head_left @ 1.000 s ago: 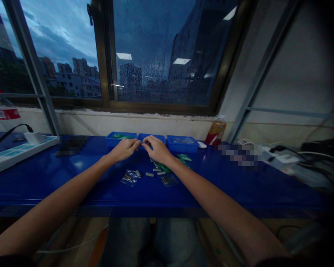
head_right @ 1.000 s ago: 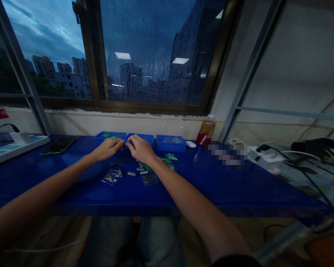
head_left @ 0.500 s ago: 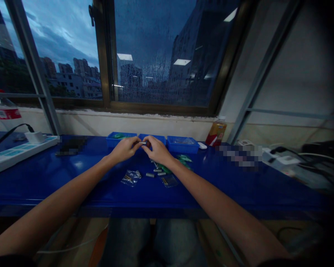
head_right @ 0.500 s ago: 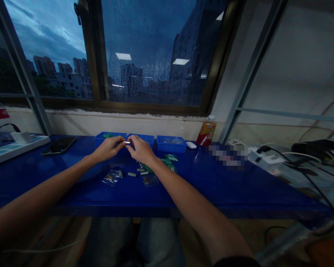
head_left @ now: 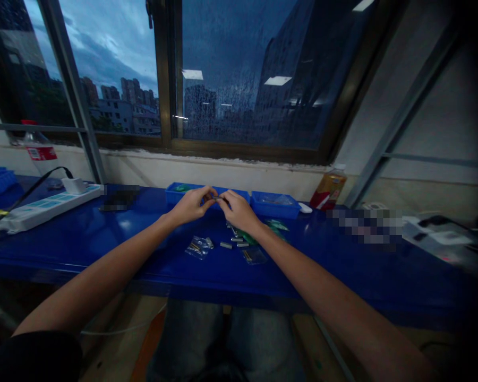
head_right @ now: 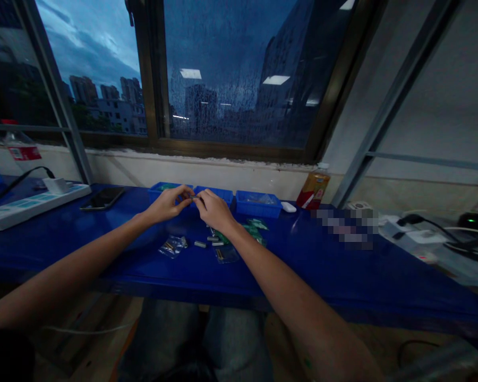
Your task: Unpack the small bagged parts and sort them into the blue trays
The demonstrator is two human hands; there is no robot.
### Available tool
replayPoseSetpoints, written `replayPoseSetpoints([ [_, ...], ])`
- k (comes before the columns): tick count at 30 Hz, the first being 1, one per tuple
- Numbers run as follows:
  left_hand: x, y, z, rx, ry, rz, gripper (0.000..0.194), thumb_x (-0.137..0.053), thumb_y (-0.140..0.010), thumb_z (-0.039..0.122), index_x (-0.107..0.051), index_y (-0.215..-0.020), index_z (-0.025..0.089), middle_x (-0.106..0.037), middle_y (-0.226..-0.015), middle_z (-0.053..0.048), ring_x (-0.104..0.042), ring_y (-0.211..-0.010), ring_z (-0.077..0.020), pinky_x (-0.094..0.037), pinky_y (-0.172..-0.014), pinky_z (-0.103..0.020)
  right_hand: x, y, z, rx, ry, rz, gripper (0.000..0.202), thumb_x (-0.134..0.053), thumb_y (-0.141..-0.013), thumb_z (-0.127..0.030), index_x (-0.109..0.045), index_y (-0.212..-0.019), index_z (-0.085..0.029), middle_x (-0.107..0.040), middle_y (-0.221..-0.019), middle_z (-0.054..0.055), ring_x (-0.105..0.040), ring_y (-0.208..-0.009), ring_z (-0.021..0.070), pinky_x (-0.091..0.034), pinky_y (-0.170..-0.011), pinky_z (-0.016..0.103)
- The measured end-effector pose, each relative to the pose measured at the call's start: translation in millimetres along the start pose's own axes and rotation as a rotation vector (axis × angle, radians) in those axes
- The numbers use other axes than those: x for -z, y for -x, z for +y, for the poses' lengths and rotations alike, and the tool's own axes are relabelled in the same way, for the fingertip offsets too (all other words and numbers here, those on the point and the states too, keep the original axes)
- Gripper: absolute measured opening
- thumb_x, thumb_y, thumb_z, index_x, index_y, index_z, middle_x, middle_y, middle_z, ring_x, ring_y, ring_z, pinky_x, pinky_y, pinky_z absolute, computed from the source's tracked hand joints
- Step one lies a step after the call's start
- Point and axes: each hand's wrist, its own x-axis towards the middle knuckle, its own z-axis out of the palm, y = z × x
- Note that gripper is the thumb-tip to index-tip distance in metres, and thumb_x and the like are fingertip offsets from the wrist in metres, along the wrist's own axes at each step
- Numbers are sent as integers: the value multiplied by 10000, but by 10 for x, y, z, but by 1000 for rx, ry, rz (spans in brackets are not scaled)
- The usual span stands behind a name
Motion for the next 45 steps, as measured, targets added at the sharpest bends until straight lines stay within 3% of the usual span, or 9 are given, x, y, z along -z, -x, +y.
replayPoseSetpoints([
  [7,3,-10,-17,20,-65,18,162,-454,-828,251,-556,-908,153,-632,-788,-38,-575,-700,-143,-413,-628,-239,-17,10,18,-7,-45,12,238,-515,-787,-309,-488,-986,-181,-541,-784,20,-507,-721,155,-375,-676,262],
  [13,28,0,22,58,-100,-48,255,-374,-867,305,-576,-858,149,-633,-742,-37,-574,-667,-149,-402,-623,-245,3,19,-9,5,-16,15,127,-449,-827,-273,-527,-873,-184,-537,-807,32,-496,-736,151,-369,-687,259],
  [19,20,4,16,13,-26,-27,262,-474,-812,250,-524,-1044,141,-625,-796,-37,-575,-709,-133,-420,-644,-228,-9,-4,-12,-9,9,18,233,-345,-884,-288,-518,-772,-178,-526,-773,36,-501,-754,147,-359,-697,256],
  [22,25,-4,25,16,-50,-18,224,-455,-827,265,-546,-988,138,-616,-757,-35,-563,-675,-128,-409,-620,-228,-9,-6,-12,5,-12,17,236,-334,-888,-293,-516,-792,-179,-527,-764,32,-505,-751,146,-364,-704,256],
  [26,63,-15,68,42,-109,1,245,-405,-854,311,-578,-859,139,-619,-738,-37,-551,-653,-132,-381,-592,-229,9,6,-25,-11,-52,37,215,-473,-822,-320,-487,-985,-181,-540,-773,19,-505,-714,152,-374,-674,259],
  [31,84,-11,92,62,-147,-30,354,-341,-875,334,-572,-686,143,-590,-617,-23,-537,-584,-128,-362,-575,-231,38,13,-45,19,-44,35,131,-450,-830,-269,-519,-908,-189,-544,-817,30,-504,-738,149,-372,-686,255],
  [37,58,0,65,16,-33,-21,262,-456,-820,307,-544,-1018,159,-619,-750,-19,-562,-658,-128,-414,-615,-228,33,0,-43,1,-15,30,220,-360,-879,-279,-533,-781,-184,-523,-766,29,-498,-745,146,-361,-693,254],
  [41,49,-2,60,1,-70,4,221,-449,-828,281,-558,-973,156,-610,-739,-26,-559,-667,-131,-413,-621,-231,19,-8,-23,-6,-20,31,255,-332,-890,-291,-525,-765,-182,-523,-743,24,-502,-736,141,-360,-686,252],
  [45,58,-6,83,32,-98,13,238,-391,-862,300,-572,-871,146,-628,-741,-38,-565,-658,-135,-396,-604,-228,17,3,-21,-1,-54,52,176,-448,-837,-315,-511,-938,-185,-541,-773,17,-507,-731,145,-372,-676,250],
])
